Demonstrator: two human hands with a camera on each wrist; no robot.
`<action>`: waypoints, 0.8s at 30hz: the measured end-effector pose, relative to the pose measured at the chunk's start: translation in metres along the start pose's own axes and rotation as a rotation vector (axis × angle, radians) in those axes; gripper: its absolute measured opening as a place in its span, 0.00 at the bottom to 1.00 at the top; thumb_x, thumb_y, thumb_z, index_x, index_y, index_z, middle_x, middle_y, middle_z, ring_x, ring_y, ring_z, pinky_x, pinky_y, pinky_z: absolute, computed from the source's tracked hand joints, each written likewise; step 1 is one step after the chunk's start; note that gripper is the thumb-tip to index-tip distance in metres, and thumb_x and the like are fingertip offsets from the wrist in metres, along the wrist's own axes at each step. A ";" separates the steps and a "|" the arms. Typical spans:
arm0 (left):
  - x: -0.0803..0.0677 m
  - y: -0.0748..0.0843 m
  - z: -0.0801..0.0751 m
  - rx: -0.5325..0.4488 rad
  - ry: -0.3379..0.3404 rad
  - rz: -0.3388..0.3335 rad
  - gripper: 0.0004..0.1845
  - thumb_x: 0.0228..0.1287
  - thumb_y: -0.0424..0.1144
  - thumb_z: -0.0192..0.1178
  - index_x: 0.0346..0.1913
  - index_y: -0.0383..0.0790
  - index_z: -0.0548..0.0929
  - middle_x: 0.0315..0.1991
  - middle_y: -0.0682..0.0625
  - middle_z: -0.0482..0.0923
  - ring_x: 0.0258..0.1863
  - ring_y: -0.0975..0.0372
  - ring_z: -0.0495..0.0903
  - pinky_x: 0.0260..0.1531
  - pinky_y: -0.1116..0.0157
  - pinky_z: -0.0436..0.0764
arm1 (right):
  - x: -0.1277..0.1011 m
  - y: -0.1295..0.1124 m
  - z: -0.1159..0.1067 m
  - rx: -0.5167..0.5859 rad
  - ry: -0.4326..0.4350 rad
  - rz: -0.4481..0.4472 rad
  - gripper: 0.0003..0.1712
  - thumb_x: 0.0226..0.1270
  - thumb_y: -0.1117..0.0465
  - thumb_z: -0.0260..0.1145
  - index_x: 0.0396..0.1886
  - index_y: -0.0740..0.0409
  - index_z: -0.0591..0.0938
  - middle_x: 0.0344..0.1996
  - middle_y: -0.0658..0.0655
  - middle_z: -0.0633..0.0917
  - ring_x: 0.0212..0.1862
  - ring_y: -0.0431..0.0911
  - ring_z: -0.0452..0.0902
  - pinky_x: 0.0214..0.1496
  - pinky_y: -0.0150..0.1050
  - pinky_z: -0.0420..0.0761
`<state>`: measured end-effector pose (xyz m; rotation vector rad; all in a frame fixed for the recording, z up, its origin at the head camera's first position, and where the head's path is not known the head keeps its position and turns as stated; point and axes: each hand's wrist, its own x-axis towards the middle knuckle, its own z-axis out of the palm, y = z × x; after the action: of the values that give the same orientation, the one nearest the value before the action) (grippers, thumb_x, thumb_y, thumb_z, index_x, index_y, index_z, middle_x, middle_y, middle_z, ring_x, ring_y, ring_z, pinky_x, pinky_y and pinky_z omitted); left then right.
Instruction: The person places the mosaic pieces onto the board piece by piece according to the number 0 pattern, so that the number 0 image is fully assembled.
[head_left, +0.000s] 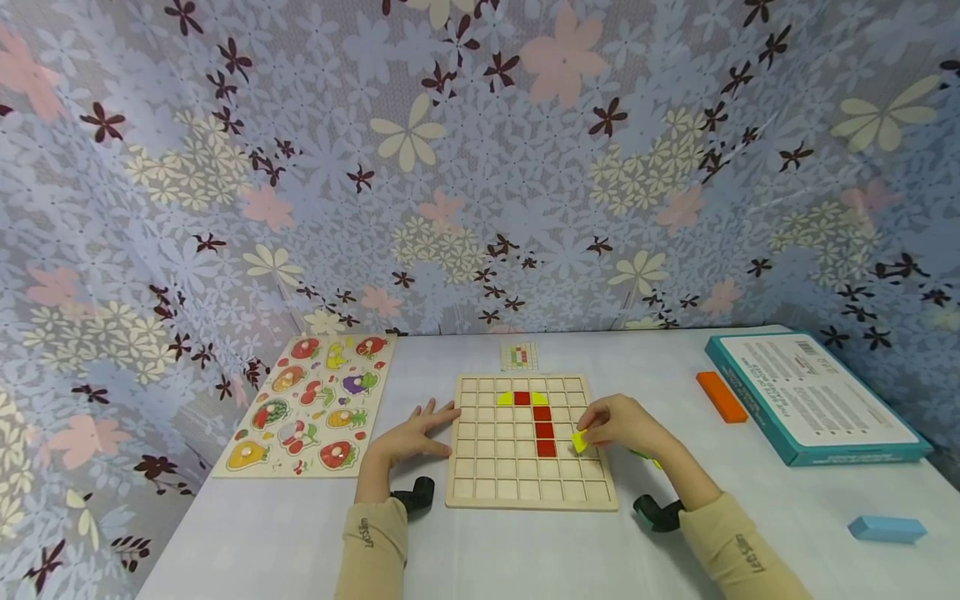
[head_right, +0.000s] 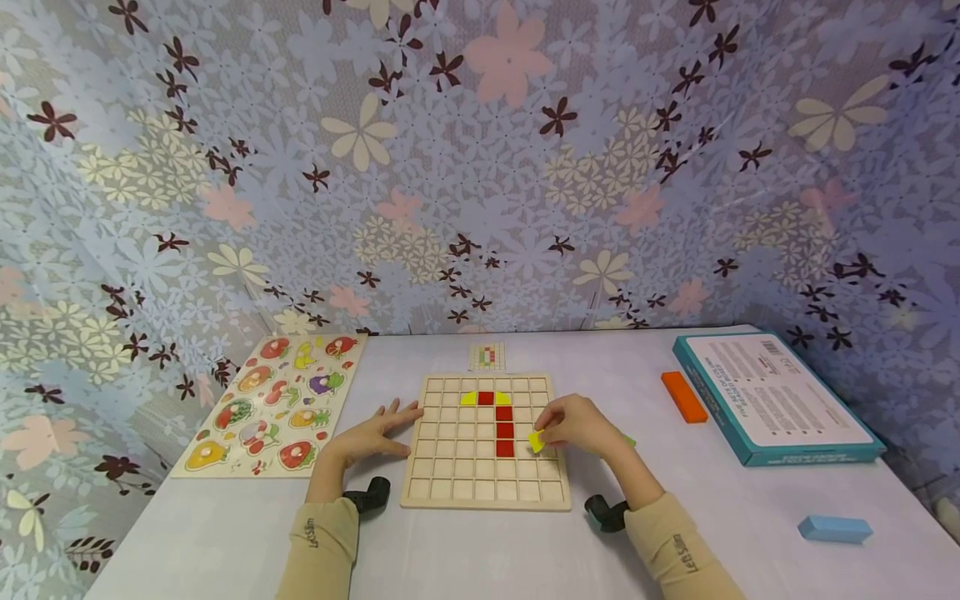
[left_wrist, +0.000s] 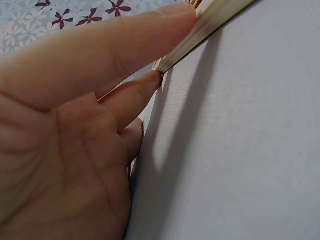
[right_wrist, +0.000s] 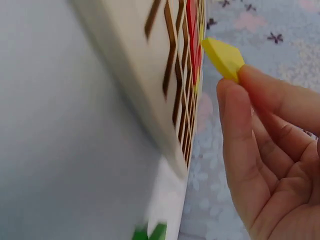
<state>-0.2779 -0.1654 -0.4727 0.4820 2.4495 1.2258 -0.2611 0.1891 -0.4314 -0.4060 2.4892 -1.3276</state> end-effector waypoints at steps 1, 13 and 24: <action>0.000 0.000 0.000 -0.002 -0.001 -0.001 0.39 0.49 0.36 0.67 0.67 0.44 0.65 0.72 0.47 0.49 0.71 0.47 0.29 0.66 0.43 0.32 | 0.000 -0.001 0.003 0.011 -0.019 -0.022 0.06 0.53 0.70 0.67 0.31 0.68 0.81 0.25 0.54 0.83 0.27 0.44 0.78 0.32 0.39 0.82; 0.000 0.002 0.001 -0.018 0.007 -0.017 0.39 0.48 0.36 0.68 0.67 0.45 0.66 0.72 0.48 0.50 0.71 0.47 0.30 0.67 0.43 0.32 | 0.002 -0.013 0.031 -0.090 -0.072 -0.048 0.05 0.49 0.67 0.71 0.23 0.61 0.81 0.16 0.51 0.81 0.18 0.40 0.71 0.23 0.34 0.75; -0.001 0.004 0.000 -0.030 0.011 -0.024 0.39 0.48 0.36 0.68 0.67 0.45 0.66 0.72 0.48 0.50 0.71 0.47 0.29 0.67 0.43 0.31 | 0.003 -0.017 0.042 -0.213 -0.031 -0.056 0.07 0.46 0.67 0.73 0.19 0.59 0.81 0.15 0.49 0.79 0.18 0.40 0.70 0.22 0.32 0.73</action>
<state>-0.2763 -0.1642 -0.4693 0.4372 2.4353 1.2561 -0.2457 0.1466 -0.4397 -0.5426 2.6195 -1.0701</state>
